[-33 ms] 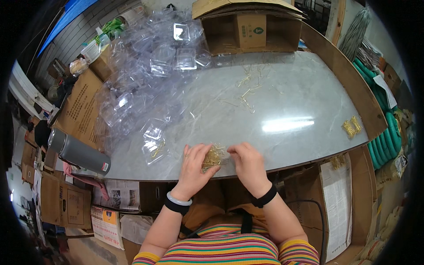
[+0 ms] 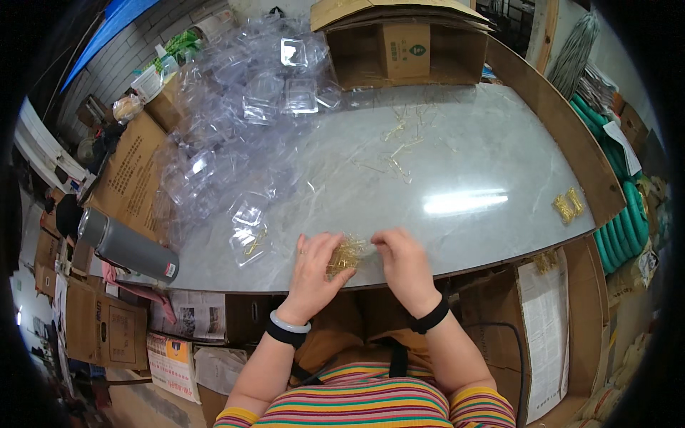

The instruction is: Manually sorting and arranging small gold metal pins on a workstation.

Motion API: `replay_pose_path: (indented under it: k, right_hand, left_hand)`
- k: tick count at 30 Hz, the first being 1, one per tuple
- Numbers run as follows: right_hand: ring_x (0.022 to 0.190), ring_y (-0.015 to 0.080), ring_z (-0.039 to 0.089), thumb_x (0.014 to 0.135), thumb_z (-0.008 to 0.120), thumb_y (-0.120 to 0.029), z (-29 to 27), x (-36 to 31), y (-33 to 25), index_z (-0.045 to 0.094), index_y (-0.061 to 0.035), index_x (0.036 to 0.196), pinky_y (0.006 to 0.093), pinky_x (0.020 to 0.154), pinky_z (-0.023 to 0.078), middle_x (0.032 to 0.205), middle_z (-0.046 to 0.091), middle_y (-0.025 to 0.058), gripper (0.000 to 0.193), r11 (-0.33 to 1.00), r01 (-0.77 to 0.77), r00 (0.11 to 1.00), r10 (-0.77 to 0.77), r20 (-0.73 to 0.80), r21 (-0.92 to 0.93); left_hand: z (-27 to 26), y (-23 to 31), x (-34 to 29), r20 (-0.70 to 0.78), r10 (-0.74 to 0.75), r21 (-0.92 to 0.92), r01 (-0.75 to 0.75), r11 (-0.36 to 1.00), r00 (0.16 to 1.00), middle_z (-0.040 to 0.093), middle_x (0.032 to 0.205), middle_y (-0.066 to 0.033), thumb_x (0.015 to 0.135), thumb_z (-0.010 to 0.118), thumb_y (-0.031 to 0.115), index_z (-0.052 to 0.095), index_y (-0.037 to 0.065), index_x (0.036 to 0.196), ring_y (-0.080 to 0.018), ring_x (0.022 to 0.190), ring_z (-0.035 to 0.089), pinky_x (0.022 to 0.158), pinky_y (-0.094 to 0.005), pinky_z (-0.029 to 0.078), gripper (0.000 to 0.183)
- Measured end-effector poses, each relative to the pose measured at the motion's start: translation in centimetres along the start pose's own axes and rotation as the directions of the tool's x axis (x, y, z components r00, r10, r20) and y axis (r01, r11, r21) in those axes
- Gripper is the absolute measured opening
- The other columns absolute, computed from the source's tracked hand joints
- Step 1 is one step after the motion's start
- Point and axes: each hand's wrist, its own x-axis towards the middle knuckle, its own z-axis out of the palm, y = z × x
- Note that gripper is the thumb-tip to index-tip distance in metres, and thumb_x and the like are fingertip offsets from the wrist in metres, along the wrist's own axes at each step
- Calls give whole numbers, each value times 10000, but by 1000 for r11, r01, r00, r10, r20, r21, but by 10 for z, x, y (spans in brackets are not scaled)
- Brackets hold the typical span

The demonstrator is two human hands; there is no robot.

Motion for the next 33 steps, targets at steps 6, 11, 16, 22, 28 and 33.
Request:
replay_pose_path:
  k: [6,11,16,22,28,33]
  right_hand:
    - [844,358,629,876,612,45,-20,12,-5,642,-36,937,422,726,508,882,624,141,106,985,22,999,-29,-34,-173]
    - [840,347,639,866,622,42,-16,7,-2,644,-40,937,425,726,510,878,633,143,111,991,66,996,-59,63,-119]
    - [820,347,651,839,650,32,2,0,-3,659,-38,942,418,714,517,888,653,143,125,999,-32,996,33,-77,19]
    - [807,354,650,829,686,0,18,0,-13,670,-34,944,407,709,521,838,655,135,121,998,64,998,-63,18,-7]
    - [968,363,650,903,679,-61,15,-5,-21,666,-32,1058,414,812,529,1026,662,172,158,992,-55,988,37,151,111]
    - [1310,437,484,1003,552,-76,31,-20,-8,471,7,1411,431,1097,419,1458,430,283,424,986,51,991,-69,115,160]
  left_hand:
    - [0,-3,-2,-16,-10,6,11,1000,1000,574,1285,-158,804,813,229,538,44,1361,-358,1287,493,1173,-593,238,648]
    - [-1,-4,-2,27,16,18,-17,1000,1000,580,1301,-130,810,810,227,569,54,1329,-347,1295,493,1168,-600,241,598]
    - [-1,-3,-2,28,11,2,-11,1000,1000,584,1302,-121,821,801,226,578,56,1315,-343,1296,494,1165,-603,240,569]
    - [0,-4,-2,37,9,12,-9,1000,999,584,1305,-129,828,787,196,568,57,1339,-346,1300,495,1173,-606,237,573]
    - [1,-4,-4,3,-3,2,3,1000,1000,584,1317,-133,795,798,171,492,43,1422,-331,1309,497,1178,-611,233,709]
    - [3,-5,-3,11,15,19,-15,1000,1000,584,1310,-135,787,798,164,415,14,1476,-321,1314,488,1175,-619,232,803]
